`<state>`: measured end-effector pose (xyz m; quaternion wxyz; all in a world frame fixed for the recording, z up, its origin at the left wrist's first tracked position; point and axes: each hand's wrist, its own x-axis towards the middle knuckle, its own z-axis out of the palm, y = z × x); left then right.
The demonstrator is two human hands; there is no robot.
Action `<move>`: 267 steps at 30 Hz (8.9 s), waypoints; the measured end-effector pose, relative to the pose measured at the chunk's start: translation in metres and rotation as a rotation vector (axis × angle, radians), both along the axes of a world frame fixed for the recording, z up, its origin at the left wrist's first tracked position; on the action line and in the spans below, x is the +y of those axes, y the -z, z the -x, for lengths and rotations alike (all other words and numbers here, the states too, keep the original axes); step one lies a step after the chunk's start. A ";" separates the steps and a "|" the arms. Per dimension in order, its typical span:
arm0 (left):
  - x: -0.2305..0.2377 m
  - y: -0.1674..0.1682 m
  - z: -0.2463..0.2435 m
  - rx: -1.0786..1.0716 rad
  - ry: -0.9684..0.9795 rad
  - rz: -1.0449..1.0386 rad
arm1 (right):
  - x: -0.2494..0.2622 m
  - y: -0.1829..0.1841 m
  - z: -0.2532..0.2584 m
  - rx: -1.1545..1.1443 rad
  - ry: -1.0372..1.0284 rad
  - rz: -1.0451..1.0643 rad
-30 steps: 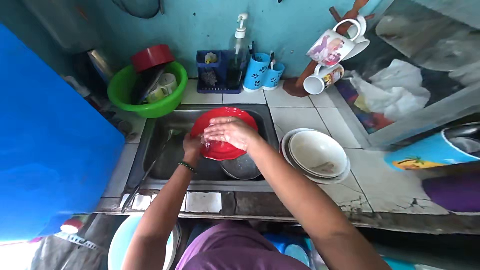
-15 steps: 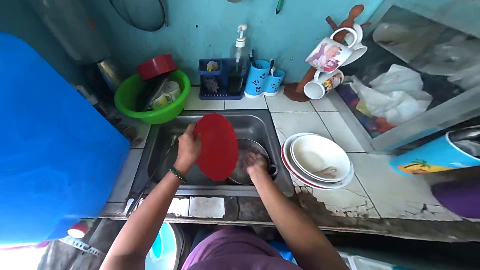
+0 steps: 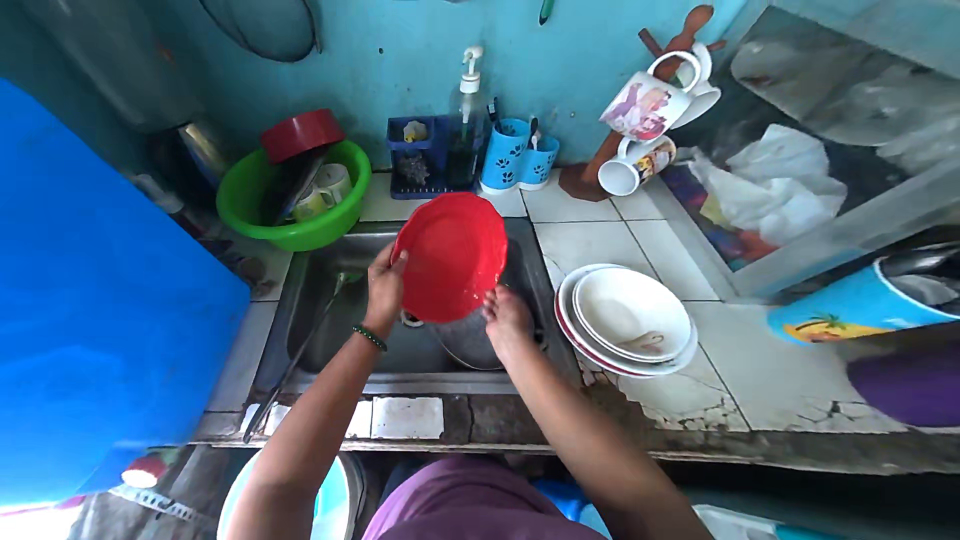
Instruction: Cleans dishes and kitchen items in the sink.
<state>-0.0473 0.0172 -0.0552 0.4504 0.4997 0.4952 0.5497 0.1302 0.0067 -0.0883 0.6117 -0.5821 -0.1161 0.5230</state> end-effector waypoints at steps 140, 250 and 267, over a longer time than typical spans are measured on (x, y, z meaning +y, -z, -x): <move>-0.015 -0.021 0.013 0.014 -0.019 -0.158 | 0.008 0.027 -0.034 0.182 -0.404 -0.257; -0.074 -0.067 0.045 0.823 -0.139 -0.791 | 0.048 0.015 -0.036 -1.550 -1.219 0.248; 0.050 -0.093 0.154 1.348 -0.613 -0.590 | 0.041 0.030 -0.042 -1.529 -1.148 0.353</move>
